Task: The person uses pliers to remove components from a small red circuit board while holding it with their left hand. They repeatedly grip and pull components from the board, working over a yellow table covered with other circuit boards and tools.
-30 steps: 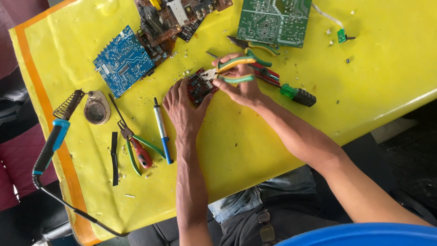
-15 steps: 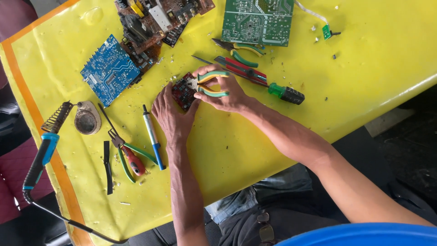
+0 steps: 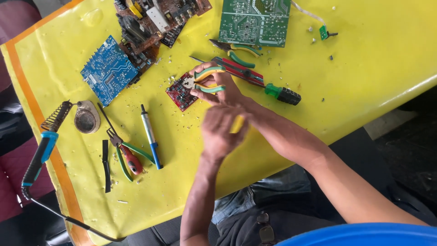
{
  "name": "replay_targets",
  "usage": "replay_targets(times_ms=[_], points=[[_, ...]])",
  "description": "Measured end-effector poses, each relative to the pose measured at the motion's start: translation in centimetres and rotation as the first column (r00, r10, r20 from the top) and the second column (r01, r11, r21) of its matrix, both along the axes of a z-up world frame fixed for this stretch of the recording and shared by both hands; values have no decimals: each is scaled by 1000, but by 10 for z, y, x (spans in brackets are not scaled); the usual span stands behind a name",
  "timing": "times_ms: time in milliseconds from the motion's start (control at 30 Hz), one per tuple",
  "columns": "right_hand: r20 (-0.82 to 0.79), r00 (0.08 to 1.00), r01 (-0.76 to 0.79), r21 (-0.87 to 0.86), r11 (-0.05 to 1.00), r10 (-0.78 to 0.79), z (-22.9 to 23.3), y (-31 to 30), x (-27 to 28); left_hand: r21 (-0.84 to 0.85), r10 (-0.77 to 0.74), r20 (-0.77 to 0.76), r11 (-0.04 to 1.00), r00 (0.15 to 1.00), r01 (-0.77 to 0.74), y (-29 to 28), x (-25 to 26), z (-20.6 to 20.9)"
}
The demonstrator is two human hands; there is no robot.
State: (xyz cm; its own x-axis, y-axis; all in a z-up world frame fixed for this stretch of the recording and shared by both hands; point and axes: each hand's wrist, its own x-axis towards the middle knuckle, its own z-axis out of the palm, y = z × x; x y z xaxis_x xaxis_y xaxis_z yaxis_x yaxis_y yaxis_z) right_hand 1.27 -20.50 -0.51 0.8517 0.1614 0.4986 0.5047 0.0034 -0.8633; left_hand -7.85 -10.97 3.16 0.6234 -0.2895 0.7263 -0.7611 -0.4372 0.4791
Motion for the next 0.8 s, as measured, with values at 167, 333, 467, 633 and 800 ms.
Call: replay_targets(times_ms=[167,333,467,633,800], points=[[11,999,48,-21,999,-48,8,2,-4,210,-100,133,975,986,71,-49,4,-4],[60,998,24,20,1000,-25,20,2,-4,233,64,161,967,985,-101,-95,54,-37],[93,996,-19,66,998,13,15,3,0,509,368,173,761,914,-403,-124,81,-34],[169,985,-53,65,996,42,19,4,1,787,433,86,523,897,-328,-140,97,-21],[136,991,18,-27,999,-14,32,1,-2,853,302,14,494,953,-168,-143,115,-27]])
